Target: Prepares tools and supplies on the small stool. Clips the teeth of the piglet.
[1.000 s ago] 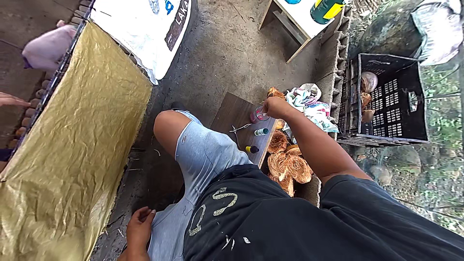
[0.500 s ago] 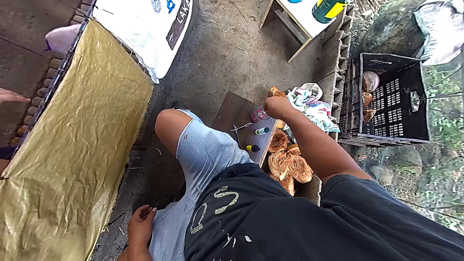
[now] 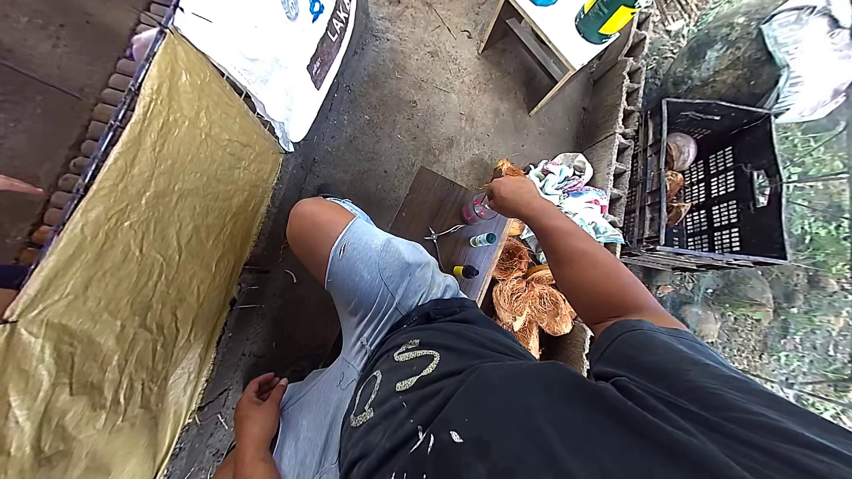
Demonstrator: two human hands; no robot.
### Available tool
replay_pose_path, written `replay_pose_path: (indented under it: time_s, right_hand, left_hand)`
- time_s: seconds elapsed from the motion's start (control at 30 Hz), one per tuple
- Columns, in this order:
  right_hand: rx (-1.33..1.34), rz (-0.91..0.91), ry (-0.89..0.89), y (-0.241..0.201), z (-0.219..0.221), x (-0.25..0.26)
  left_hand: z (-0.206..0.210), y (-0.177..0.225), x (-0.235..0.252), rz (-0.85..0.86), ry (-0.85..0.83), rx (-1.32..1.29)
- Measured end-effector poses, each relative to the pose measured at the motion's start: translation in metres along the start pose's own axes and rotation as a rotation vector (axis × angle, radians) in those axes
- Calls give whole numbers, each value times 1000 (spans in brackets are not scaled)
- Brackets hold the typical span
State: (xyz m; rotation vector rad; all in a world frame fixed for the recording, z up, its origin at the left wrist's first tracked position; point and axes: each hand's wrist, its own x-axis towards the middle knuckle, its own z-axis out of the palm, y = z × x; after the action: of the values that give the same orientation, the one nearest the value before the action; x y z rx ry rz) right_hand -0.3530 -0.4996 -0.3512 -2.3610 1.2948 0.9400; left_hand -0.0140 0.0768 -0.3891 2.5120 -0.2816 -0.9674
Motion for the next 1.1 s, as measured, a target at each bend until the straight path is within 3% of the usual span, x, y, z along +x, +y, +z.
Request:
replay_pose_path:
  time_s: [1.1]
  right_hand:
    - [10, -22, -67, 0, 9, 15]
  left_hand:
    - [0, 2, -1, 0, -29, -10]
